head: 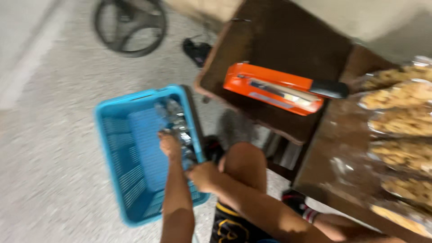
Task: The person seals bags of snacks using an orange impulse sealer and places the finished bags into a blue plastic crate.
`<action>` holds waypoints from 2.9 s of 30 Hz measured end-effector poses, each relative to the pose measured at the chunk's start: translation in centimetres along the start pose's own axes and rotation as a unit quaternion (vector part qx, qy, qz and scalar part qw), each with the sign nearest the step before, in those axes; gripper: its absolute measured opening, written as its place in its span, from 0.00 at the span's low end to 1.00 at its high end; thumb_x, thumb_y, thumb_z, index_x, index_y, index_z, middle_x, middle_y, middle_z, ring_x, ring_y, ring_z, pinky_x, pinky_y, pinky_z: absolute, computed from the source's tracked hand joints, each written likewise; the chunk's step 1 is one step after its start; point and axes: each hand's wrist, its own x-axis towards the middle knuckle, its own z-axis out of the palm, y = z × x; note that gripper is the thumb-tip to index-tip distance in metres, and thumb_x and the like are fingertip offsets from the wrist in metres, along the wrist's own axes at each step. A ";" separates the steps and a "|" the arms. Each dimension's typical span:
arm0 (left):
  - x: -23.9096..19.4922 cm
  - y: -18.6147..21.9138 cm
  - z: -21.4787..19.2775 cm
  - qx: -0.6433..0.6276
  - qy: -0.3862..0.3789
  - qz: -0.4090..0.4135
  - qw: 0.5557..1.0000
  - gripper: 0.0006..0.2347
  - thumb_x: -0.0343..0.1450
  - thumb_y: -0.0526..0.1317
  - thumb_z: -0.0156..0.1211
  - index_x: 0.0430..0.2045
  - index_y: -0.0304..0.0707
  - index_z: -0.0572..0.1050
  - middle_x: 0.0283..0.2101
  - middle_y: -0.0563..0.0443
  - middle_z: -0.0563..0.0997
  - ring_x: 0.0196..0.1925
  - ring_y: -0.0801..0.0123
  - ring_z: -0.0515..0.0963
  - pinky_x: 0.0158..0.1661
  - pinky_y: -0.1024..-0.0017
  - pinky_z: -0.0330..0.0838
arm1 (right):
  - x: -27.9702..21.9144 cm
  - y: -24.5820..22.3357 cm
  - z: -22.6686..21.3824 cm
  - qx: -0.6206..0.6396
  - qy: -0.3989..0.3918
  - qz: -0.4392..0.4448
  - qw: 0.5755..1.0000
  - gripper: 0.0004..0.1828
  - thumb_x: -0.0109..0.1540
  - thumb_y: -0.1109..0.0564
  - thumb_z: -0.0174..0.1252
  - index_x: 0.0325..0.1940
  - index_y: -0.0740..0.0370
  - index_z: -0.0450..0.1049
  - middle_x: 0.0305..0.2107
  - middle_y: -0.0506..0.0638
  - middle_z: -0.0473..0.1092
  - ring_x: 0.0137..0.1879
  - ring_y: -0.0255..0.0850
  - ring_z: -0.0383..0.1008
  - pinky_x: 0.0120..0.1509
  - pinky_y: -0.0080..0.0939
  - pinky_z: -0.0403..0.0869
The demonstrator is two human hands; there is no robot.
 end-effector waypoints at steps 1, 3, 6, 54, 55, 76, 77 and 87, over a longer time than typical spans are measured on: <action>0.1 0.4 0.8 -0.014 -0.019 0.001 1.000 0.38 0.71 0.57 0.57 0.59 0.09 0.63 0.41 0.33 0.83 0.35 0.50 0.86 0.34 0.59 0.81 | 0.0 -0.3 0.3 0.007 0.002 0.001 1.000 0.17 0.51 0.62 0.58 0.45 0.58 0.77 0.40 0.55 0.78 0.45 0.52 0.81 0.43 0.55 0.78; 1.8 1.0 1.3 0.144 -0.043 0.058 0.987 0.31 0.82 0.53 0.49 0.65 0.11 0.63 0.41 0.39 0.85 0.37 0.54 0.86 0.35 0.55 0.80 | 0.1 -0.4 0.4 0.026 0.021 0.025 0.999 0.10 0.61 0.61 0.54 0.45 0.58 0.77 0.39 0.56 0.79 0.41 0.54 0.82 0.40 0.58 0.78; 3.2 1.6 0.9 0.072 0.065 0.081 0.992 0.35 0.70 0.57 0.54 0.58 0.13 0.67 0.58 0.20 0.74 0.32 0.47 0.86 0.29 0.53 0.81 | -0.4 -0.4 -0.5 0.027 0.044 0.034 0.998 0.12 0.60 0.61 0.54 0.47 0.62 0.75 0.38 0.58 0.78 0.41 0.53 0.82 0.39 0.55 0.79; -18.8 35.2 -25.3 -0.443 -0.596 0.225 0.631 0.22 0.69 0.43 0.68 0.56 0.32 0.73 0.46 0.47 0.85 0.44 0.68 0.85 0.46 0.68 0.81 | -29.4 17.1 -27.1 0.023 0.315 0.401 0.860 0.49 0.60 0.47 0.59 0.81 0.57 0.48 0.66 0.61 0.63 0.59 0.61 0.72 0.60 0.57 0.70; -18.1 34.9 -25.0 -0.441 -0.595 0.178 0.648 0.21 0.69 0.42 0.67 0.54 0.32 0.74 0.45 0.46 0.85 0.43 0.66 0.85 0.44 0.67 0.81 | -28.7 17.2 -26.9 -0.039 0.358 0.357 0.862 0.46 0.60 0.52 0.57 0.81 0.58 0.48 0.68 0.62 0.62 0.62 0.62 0.70 0.63 0.57 0.70; -13.7 31.7 -28.5 -0.507 -0.528 0.068 0.678 0.19 0.69 0.45 0.67 0.48 0.30 0.76 0.40 0.47 0.86 0.37 0.70 0.86 0.37 0.71 0.81 | -23.8 18.3 -21.9 -0.202 0.367 0.324 0.848 0.38 0.58 0.67 0.50 0.76 0.61 0.59 0.72 0.53 0.58 0.76 0.56 0.59 0.69 0.66 0.65; -13.7 31.6 -28.4 -0.494 -0.519 0.074 0.693 0.19 0.70 0.46 0.67 0.48 0.30 0.76 0.40 0.46 0.86 0.37 0.70 0.86 0.37 0.71 0.81 | -23.8 18.3 -21.9 -0.190 0.362 0.328 0.851 0.39 0.58 0.67 0.50 0.76 0.61 0.58 0.73 0.53 0.57 0.76 0.56 0.58 0.69 0.67 0.64; -14.3 31.9 -28.6 -0.524 -0.503 0.065 0.684 0.23 0.67 0.46 0.69 0.52 0.30 0.73 0.41 0.46 0.85 0.37 0.70 0.85 0.34 0.70 0.81 | -23.5 18.3 -22.1 -0.166 0.322 0.357 0.861 0.40 0.59 0.66 0.48 0.78 0.59 0.52 0.74 0.53 0.53 0.77 0.54 0.56 0.72 0.67 0.59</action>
